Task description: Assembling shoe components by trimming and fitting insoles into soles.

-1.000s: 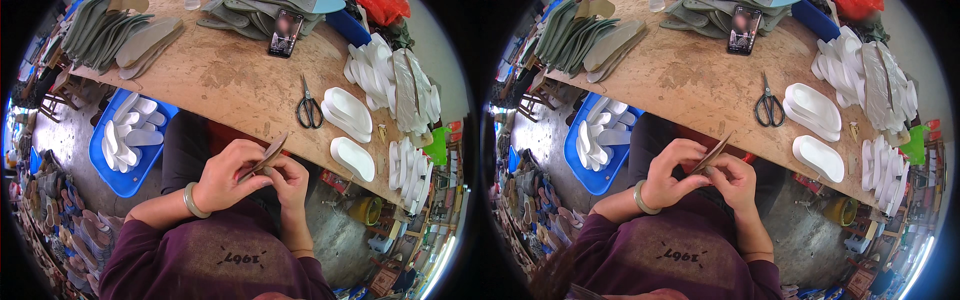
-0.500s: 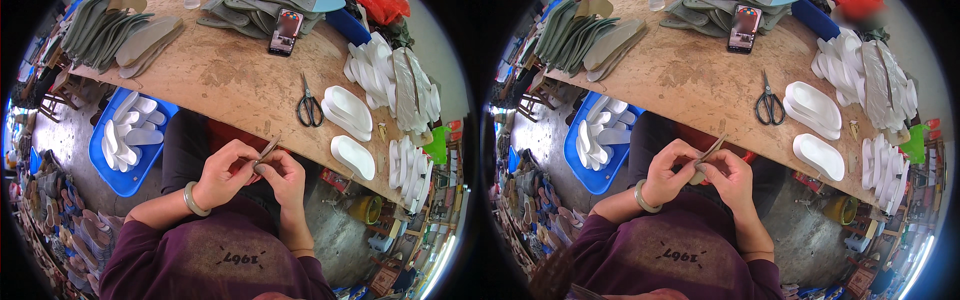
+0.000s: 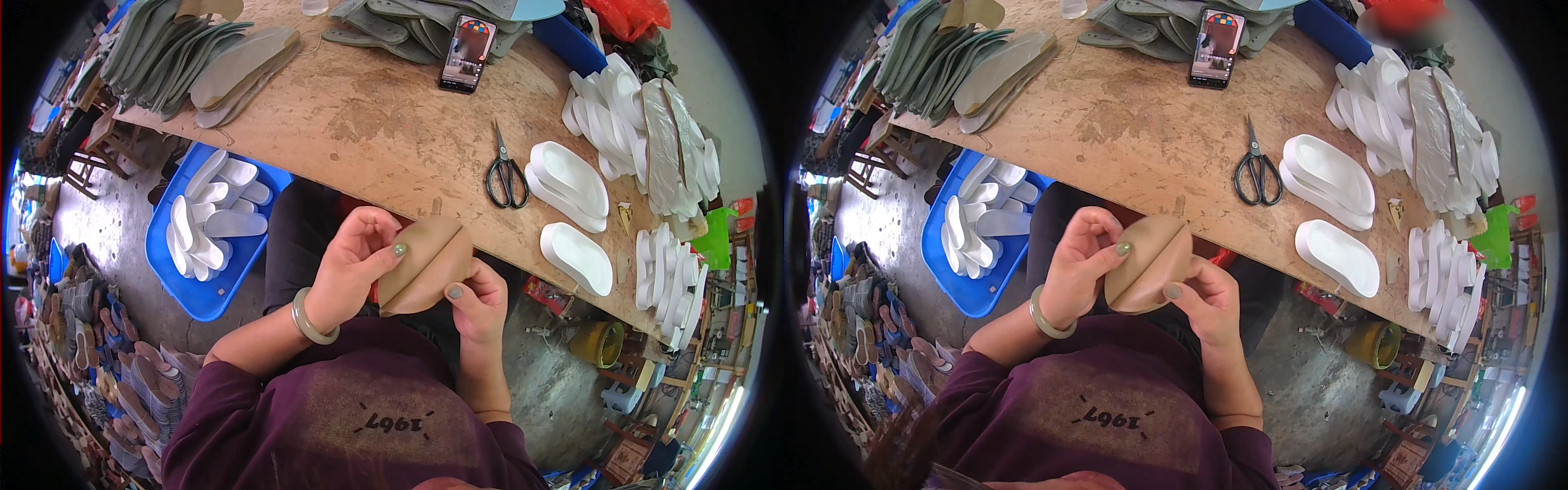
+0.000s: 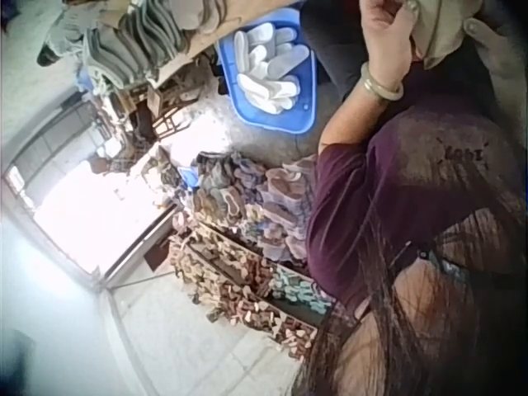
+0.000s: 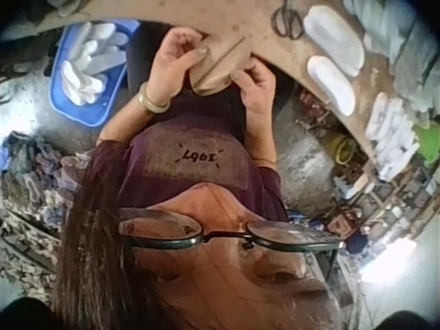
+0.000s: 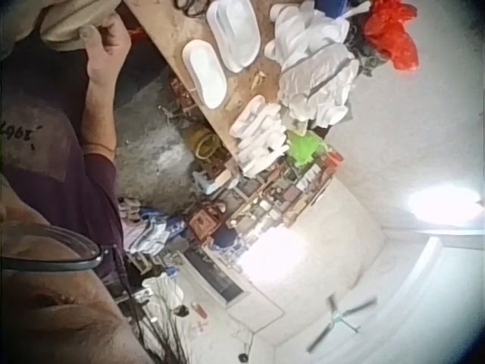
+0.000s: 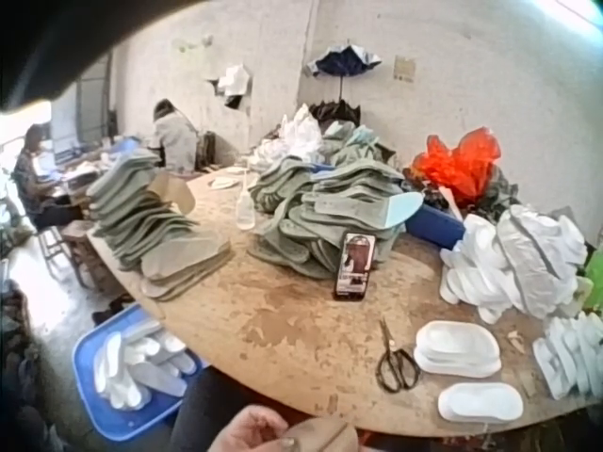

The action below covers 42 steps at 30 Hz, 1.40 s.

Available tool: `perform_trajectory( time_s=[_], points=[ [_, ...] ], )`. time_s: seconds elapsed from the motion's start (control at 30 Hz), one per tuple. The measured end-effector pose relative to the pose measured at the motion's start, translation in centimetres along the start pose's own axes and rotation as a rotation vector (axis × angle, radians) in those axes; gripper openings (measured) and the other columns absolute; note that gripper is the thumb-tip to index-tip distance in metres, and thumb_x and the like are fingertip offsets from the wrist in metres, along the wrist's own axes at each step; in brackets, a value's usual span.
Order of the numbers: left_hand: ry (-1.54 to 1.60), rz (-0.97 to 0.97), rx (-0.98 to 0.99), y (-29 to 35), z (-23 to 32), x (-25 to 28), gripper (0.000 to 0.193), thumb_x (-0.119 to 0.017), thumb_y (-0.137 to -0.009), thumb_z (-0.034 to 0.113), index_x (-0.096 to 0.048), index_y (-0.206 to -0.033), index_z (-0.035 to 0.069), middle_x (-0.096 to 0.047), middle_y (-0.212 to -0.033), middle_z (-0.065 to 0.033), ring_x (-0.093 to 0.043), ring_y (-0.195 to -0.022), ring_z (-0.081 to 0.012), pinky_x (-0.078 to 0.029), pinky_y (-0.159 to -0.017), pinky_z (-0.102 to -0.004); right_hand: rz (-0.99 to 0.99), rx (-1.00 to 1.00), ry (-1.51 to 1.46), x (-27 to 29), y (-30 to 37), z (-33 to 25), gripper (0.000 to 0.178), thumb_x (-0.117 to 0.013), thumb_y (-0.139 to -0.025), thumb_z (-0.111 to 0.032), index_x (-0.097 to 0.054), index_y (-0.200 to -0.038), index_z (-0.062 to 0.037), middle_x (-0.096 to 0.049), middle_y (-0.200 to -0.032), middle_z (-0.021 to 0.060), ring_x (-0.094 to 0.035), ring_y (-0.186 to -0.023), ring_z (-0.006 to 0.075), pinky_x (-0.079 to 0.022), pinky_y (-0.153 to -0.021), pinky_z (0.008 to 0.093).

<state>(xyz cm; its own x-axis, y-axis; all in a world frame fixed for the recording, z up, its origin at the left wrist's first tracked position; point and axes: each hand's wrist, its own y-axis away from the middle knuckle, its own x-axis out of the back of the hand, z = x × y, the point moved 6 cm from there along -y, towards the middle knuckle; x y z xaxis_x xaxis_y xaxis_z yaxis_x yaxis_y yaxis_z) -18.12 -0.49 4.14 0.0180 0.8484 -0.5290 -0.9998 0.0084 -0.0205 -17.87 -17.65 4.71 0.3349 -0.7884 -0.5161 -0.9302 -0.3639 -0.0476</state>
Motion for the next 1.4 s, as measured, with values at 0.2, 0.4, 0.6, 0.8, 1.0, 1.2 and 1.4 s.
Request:
perform_trajectory(
  time_s=[0.2, 0.4, 0.6, 0.8, 1.0, 1.2, 1.4],
  points=[
    [-0.412, 0.098, -0.353, -0.2, 2.9, 1.1, 0.021, -0.057, -0.087, -0.012, -0.067, -0.092, 0.006, -0.052, -0.104, -0.0053, -0.049, -0.084, -0.0097, -0.040, -0.070, -0.0209, 0.059, 0.235, -0.084, 1.2, 1.0, -1.5, 0.012, -0.070, -0.084, 0.001, -0.063, -0.094, 0.0018, -0.068, -0.092, 0.0061, -0.065, -0.089, 0.0144, -0.052, -0.081, 0.0292],
    [-0.667, -0.212, -0.421, 2.2, 3.7, -4.0, 0.032, -0.068, -0.081, -0.005, -0.070, -0.112, 0.002, -0.060, -0.114, -0.0148, -0.062, -0.100, -0.0222, -0.051, -0.082, -0.0291, 0.082, 0.159, 0.191, -1.5, -0.5, -0.6, 0.009, -0.067, -0.092, 0.001, -0.063, -0.099, 0.0027, -0.067, -0.091, 0.0068, -0.065, -0.077, 0.0113, -0.054, -0.071, 0.0247],
    [-0.806, -0.181, -0.519, 2.1, 3.5, -3.3, 0.036, -0.073, -0.081, -0.005, -0.068, -0.116, 0.001, -0.064, -0.116, -0.0145, -0.066, -0.099, -0.0248, -0.055, -0.082, -0.0312, 0.074, 0.068, 0.147, -1.2, -0.7, 0.1, 0.011, -0.066, -0.093, -0.001, -0.064, -0.102, 0.0037, -0.067, -0.092, 0.0060, -0.064, -0.077, 0.0090, -0.053, -0.068, 0.0211],
    [-0.863, -0.147, -0.591, 2.1, 3.2, -2.9, 0.034, -0.072, -0.081, -0.006, -0.069, -0.114, 0.000, -0.066, -0.115, -0.0151, -0.067, -0.099, -0.0271, -0.056, -0.083, -0.0326, 0.089, 0.003, 0.289, -1.7, -0.3, 0.0, 0.014, -0.062, -0.097, -0.003, -0.065, -0.108, 0.0052, -0.067, -0.094, 0.0059, -0.065, -0.081, 0.0098, -0.055, -0.072, 0.0226],
    [-0.996, -0.140, -0.708, 2.2, 2.8, -3.2, 0.033, -0.071, -0.080, -0.007, -0.069, -0.112, -0.001, -0.067, -0.112, -0.0165, -0.067, -0.096, -0.0290, -0.056, -0.081, -0.0342, 0.120, 0.013, 0.485, -1.7, -0.3, 0.0, 0.014, -0.058, -0.099, -0.003, -0.066, -0.106, 0.0063, -0.065, -0.095, 0.0059, -0.066, -0.081, 0.0096, -0.057, -0.071, 0.0224],
    [-1.057, -0.120, -0.755, 2.0, 2.7, -3.2, 0.031, -0.071, -0.079, -0.008, -0.069, -0.110, -0.003, -0.067, -0.109, -0.0162, -0.068, -0.093, -0.0293, -0.057, -0.078, -0.0343, 0.134, 0.033, 0.560, -1.8, -0.5, -0.4, 0.014, -0.057, -0.099, -0.002, -0.066, -0.105, 0.0061, -0.066, -0.092, 0.0065, -0.066, -0.079, 0.0093, -0.059, -0.069, 0.0224],
    [-1.073, -0.115, -0.740, 1.9, 2.4, -3.3, 0.030, -0.070, -0.080, -0.008, -0.069, -0.110, -0.003, -0.068, -0.108, -0.0154, -0.068, -0.091, -0.0293, -0.056, -0.077, -0.0342, 0.145, 0.053, 0.624, -1.5, -0.6, -0.1, 0.013, -0.058, -0.098, -0.001, -0.066, -0.105, 0.0061, -0.067, -0.091, 0.0072, -0.067, -0.077, 0.0099, -0.059, -0.069, 0.0235]
  ],
)
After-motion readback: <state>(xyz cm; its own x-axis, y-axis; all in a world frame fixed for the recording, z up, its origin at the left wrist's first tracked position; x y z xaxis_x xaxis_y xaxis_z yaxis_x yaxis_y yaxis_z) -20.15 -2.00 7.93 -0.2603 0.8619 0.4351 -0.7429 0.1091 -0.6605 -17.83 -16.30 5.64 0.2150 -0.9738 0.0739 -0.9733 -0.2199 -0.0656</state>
